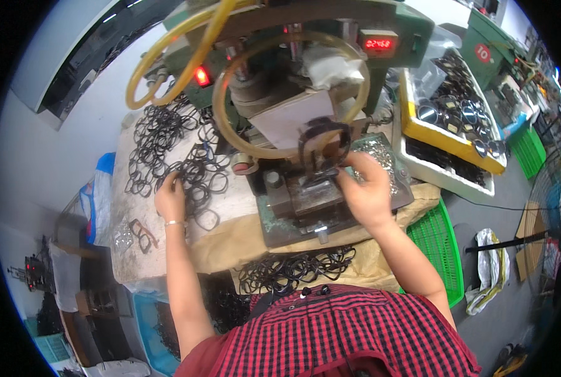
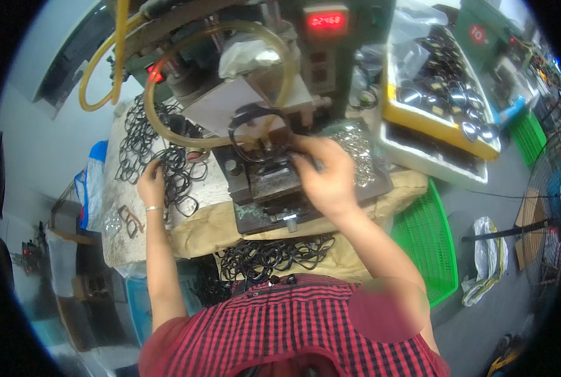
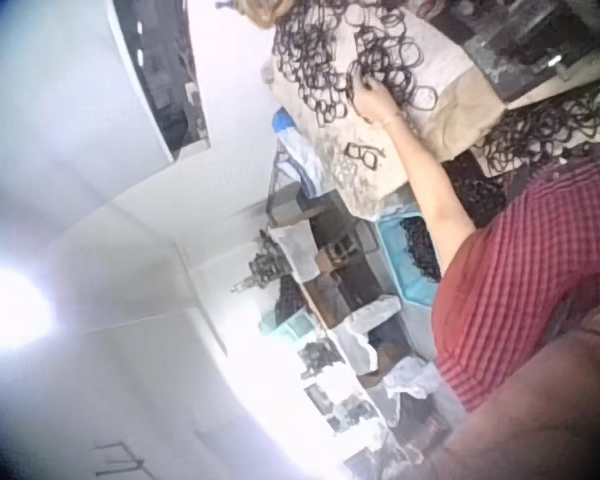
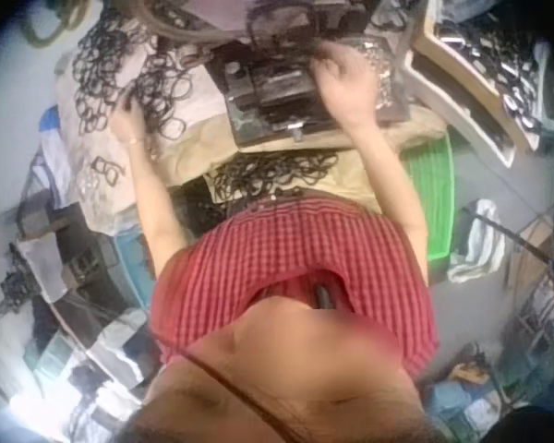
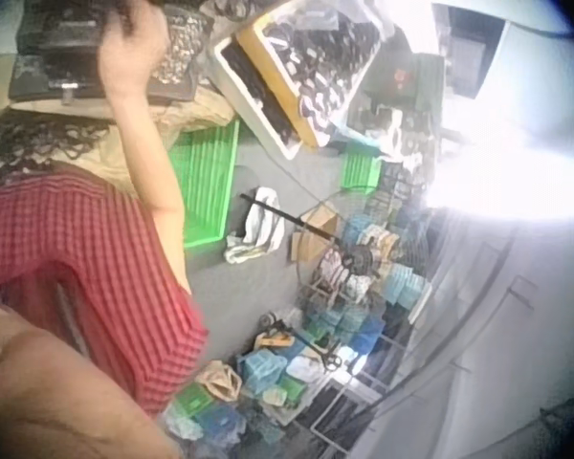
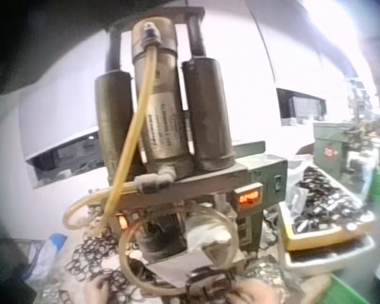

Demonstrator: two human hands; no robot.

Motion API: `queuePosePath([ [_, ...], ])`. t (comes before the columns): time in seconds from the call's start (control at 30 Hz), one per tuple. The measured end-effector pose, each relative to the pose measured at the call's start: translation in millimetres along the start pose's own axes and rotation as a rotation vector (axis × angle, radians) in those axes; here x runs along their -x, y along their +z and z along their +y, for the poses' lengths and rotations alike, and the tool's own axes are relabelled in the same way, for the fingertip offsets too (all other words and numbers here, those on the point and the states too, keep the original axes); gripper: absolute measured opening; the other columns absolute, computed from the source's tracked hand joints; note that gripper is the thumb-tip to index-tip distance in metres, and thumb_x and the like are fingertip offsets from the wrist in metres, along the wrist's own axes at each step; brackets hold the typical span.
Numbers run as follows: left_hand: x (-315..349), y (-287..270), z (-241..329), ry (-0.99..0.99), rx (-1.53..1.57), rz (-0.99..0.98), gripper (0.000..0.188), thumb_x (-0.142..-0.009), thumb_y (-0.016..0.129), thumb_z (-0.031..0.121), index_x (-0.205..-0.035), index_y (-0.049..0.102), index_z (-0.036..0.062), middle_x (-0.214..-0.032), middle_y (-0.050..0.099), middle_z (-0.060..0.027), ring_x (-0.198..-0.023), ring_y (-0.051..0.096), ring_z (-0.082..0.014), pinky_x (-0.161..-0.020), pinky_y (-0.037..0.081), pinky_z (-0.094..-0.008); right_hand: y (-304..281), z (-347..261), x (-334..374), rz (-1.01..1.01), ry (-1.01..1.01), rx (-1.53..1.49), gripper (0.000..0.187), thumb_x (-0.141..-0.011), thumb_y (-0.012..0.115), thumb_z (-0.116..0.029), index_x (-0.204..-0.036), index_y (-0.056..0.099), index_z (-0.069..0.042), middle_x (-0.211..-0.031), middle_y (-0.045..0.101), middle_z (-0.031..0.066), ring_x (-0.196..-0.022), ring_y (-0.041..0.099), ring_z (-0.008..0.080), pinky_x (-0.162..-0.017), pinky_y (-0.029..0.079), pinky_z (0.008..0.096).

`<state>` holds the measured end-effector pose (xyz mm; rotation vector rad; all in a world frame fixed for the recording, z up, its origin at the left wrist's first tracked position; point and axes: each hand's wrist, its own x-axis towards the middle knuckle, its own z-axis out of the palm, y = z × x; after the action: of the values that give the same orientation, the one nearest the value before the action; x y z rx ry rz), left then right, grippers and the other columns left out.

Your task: The person repeatedly picks up black spectacle frames and small metal screws, places them into a press machine, and removes the assembled units. The person handles frames and screws one at a time throughout the clip.

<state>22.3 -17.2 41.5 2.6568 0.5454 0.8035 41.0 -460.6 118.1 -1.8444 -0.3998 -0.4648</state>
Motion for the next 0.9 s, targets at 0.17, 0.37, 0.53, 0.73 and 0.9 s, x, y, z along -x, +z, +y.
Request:
queuePosePath([
  [0.17, 36.9, 2.4, 41.1, -0.030, 0.877, -0.098, 0.034, -0.090, 0.053, 0.004, -0.120, 0.065, -0.0048, -0.106, 0.072, -0.0081, -0.088, 0.067, -0.0186, -0.079, 0.053, -0.0287, 16.3, 10.9, 9.4, 0.049, 0.286, -0.442, 0.041, -0.082, 0.065, 0.003, -0.122, 0.062, 0.000, -0.109, 0.068, 0.0096, -0.099, 0.065, 0.0181, -0.091, 0.049, 0.0304],
  [0.37, 53.4, -31.5, 82.5, -0.342, 1.137, 0.005, 0.023, -0.095, 0.062, 0.008, -0.116, 0.060, 0.0008, -0.091, 0.068, -0.0063, -0.076, 0.063, -0.0121, -0.072, 0.050, -0.0215, 22.3, -21.6, 2.0, -0.058, 0.392, -0.650, 0.053, -0.082, 0.067, 0.002, -0.133, 0.052, 0.003, -0.112, 0.064, 0.0112, -0.100, 0.063, 0.0133, -0.089, 0.049, 0.0247],
  [0.53, 80.0, -110.0, 200.9, -0.040, 1.243, 0.208, 0.028, -0.093, 0.059, 0.002, -0.121, 0.053, 0.0006, -0.094, 0.066, -0.0113, -0.081, 0.066, -0.0193, -0.072, 0.055, -0.0292, 15.7, -41.7, 12.8, -0.013, 0.326, -0.585, 0.052, -0.086, 0.064, 0.000, -0.135, 0.048, 0.004, -0.113, 0.064, 0.0138, -0.105, 0.062, 0.0160, -0.092, 0.049, 0.0293],
  [0.73, 97.1, -99.8, 275.1, 0.246, 1.336, -0.095, 0.021, -0.085, 0.070, -0.006, -0.105, 0.063, -0.0029, -0.097, 0.068, -0.0090, -0.083, 0.067, -0.0139, -0.073, 0.054, -0.0256, -16.3, 8.9, -0.1, -0.101, -0.076, 0.362, 0.033, -0.078, 0.068, -0.009, -0.112, 0.069, -0.007, -0.124, 0.060, 0.0198, -0.122, 0.054, 0.0373, -0.100, 0.045, 0.0466],
  [0.9, 88.7, -64.4, 287.7, 0.232, 1.218, -0.247, 0.018, -0.087, 0.071, -0.003, -0.101, 0.060, -0.0028, -0.095, 0.067, -0.0060, -0.083, 0.063, -0.0105, -0.076, 0.051, -0.0235, -36.1, 83.7, 15.9, -0.033, 0.021, 0.787, 0.023, -0.072, 0.078, -0.018, -0.095, 0.075, -0.012, -0.122, 0.061, 0.0178, -0.127, 0.049, 0.0366, -0.098, 0.045, 0.0475],
])
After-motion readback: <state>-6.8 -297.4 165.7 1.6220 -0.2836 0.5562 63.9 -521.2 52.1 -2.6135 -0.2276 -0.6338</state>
